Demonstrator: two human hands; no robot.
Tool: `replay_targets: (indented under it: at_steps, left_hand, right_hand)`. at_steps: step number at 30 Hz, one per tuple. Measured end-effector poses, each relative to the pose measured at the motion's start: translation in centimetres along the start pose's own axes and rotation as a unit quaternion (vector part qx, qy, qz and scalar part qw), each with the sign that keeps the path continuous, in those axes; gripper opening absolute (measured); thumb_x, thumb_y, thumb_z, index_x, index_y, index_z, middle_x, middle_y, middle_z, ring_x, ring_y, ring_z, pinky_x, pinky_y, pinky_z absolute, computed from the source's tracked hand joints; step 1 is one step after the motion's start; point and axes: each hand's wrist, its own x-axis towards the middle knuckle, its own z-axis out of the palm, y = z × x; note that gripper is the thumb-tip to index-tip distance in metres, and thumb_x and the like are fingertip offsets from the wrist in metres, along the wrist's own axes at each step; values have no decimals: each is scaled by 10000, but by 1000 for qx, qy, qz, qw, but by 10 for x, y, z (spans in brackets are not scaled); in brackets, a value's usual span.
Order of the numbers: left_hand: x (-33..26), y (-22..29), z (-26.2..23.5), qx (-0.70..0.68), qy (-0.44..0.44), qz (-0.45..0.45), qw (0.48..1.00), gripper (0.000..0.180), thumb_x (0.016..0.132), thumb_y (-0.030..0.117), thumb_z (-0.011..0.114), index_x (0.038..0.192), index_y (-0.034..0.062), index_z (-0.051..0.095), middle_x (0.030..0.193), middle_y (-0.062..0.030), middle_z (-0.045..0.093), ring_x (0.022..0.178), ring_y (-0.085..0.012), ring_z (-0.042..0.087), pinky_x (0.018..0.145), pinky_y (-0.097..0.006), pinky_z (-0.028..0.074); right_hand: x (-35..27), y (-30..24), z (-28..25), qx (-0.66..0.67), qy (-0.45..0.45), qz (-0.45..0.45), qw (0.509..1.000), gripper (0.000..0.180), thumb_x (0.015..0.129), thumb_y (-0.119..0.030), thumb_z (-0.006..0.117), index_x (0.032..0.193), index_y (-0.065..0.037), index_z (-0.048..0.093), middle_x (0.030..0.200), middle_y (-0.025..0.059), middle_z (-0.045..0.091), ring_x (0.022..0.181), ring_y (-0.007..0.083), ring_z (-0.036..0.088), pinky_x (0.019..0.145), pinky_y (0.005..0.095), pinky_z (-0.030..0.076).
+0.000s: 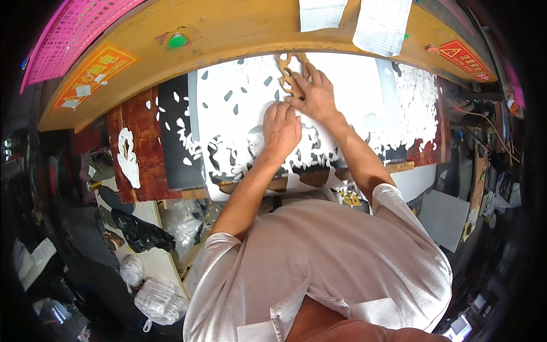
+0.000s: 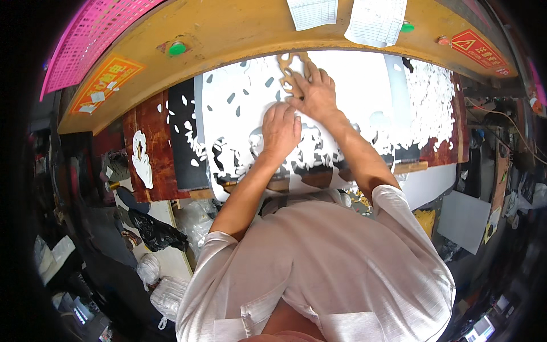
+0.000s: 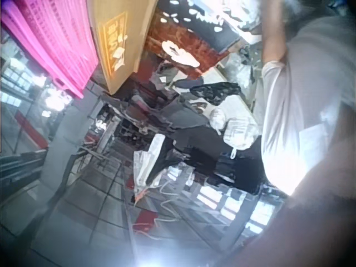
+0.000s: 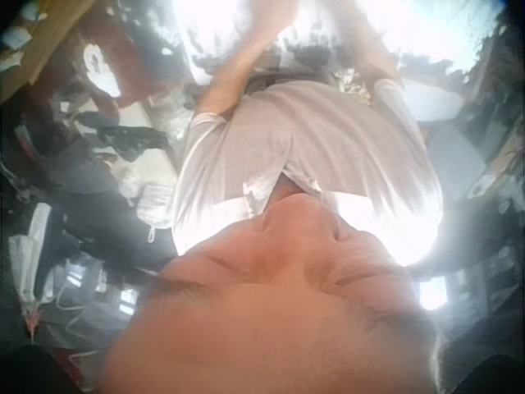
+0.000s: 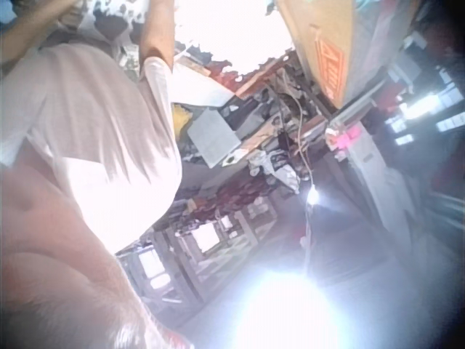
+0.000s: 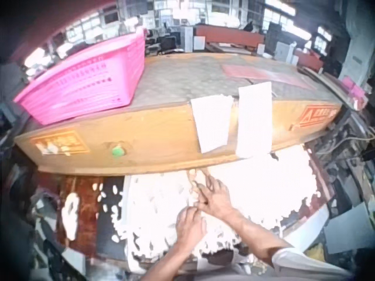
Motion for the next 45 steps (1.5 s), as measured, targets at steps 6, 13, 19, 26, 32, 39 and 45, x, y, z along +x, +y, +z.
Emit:
replay_targets:
  at_steps: [6,13,19,26,32,39,45]
  left_hand:
    - [-63,20,0,61,1,-13,998,383,818,134,753,1199,123,715,1223,-74,603,1235,-307,561,1066,-478,422]
    - [-79,30,-4,96,33,3,995,402,793,110,759,1186,193,765,1177,-58,574,1220,-298,558,1036,-461,440]
    - [-79,27,-1,96,25,3,995,394,813,105,759,1199,183,775,1189,-59,576,1221,-303,555,1040,-468,438]
    - [-77,27,-1,105,21,7,994,391,817,113,753,1202,182,774,1189,-67,581,1226,-307,555,1038,-476,437]
    - [-81,26,3,102,8,4,995,413,819,128,738,1225,201,771,1204,-60,587,1245,-305,552,1049,-469,424]
    - [-77,19,0,110,18,32,993,428,807,139,728,1226,213,771,1207,-53,591,1248,-308,556,1052,-464,422]
    - [-38,-11,37,141,23,54,988,413,826,175,719,1236,199,758,1228,-69,603,1229,-322,572,1054,-483,428]
  right_hand:
    - [-36,-2,-31,315,-60,83,943,589,768,-225,894,1319,-48,788,1500,214,633,1229,340,689,1050,382,568]
    - [-27,38,-144,475,-27,234,848,525,856,-162,847,1366,-62,772,1126,39,763,918,111,672,874,271,560]
    - [-56,44,-163,457,65,217,860,555,834,-107,863,1366,3,747,1451,103,686,1129,143,679,1014,287,544]
    - [-67,80,-146,342,60,158,924,584,809,-139,884,1348,28,736,1411,149,706,1235,212,680,1066,318,532]
    - [-84,64,-60,123,67,64,988,555,765,-243,856,1271,-25,794,1305,161,753,1164,387,684,1074,434,554]
    - [-92,62,-44,28,88,22,995,536,834,-274,864,1325,-77,782,1469,205,657,1341,398,601,1130,472,502]
    - [-101,106,-61,260,142,206,933,384,962,-188,789,1311,-29,767,1385,198,700,1279,348,666,1087,408,531]
